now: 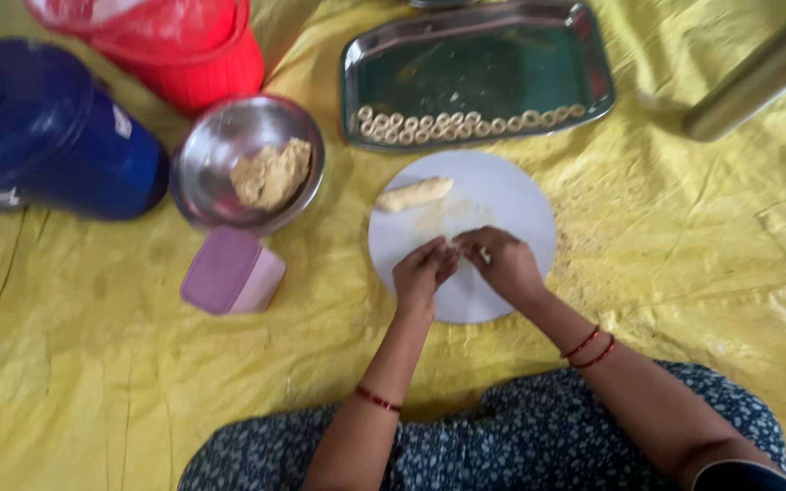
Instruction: The person rolls small pieces of dough into thin ropes on a white plate, then joins the ends to form rings. The finished rings are placed in a row on a metal tray. The person repeats this process multiple times.
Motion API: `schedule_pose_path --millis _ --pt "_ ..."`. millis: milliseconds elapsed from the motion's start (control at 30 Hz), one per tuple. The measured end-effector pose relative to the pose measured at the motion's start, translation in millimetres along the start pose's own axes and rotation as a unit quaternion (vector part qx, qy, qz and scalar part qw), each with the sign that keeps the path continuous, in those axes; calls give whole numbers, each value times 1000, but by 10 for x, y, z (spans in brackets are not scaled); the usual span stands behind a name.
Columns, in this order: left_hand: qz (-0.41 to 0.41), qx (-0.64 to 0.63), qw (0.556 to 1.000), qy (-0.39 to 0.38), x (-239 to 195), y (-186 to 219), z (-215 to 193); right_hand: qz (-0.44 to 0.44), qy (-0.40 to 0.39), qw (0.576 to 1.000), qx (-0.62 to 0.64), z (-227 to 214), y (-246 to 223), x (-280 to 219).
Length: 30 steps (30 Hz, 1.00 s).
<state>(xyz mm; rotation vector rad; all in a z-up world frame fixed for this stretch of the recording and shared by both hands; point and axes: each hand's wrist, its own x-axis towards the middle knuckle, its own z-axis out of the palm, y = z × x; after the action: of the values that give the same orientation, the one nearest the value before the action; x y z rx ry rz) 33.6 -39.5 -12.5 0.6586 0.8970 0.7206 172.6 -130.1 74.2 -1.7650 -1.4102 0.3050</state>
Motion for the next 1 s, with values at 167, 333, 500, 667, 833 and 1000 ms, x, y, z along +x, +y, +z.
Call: schedule_pose_path --millis 167,333,500,667,833,1000 --pt "23 17 1000 -13 -58 131 108 106 17 990 95 17 131 75" --pt "52 30 997 -58 -91 179 120 328 -113 900 264 -42 369 83" --pt "87 118 980 -137 -98 273 123 396 -135 775 474 -67 421 93" --pt "120 145 967 -170 -138 381 128 396 -77 799 446 -93 362 91" --pt "81 196 965 -157 -216 511 127 400 -62 808 428 -92 240 90" --pt "1 90 989 -115 -202 527 160 383 -40 819 425 -100 151 96"
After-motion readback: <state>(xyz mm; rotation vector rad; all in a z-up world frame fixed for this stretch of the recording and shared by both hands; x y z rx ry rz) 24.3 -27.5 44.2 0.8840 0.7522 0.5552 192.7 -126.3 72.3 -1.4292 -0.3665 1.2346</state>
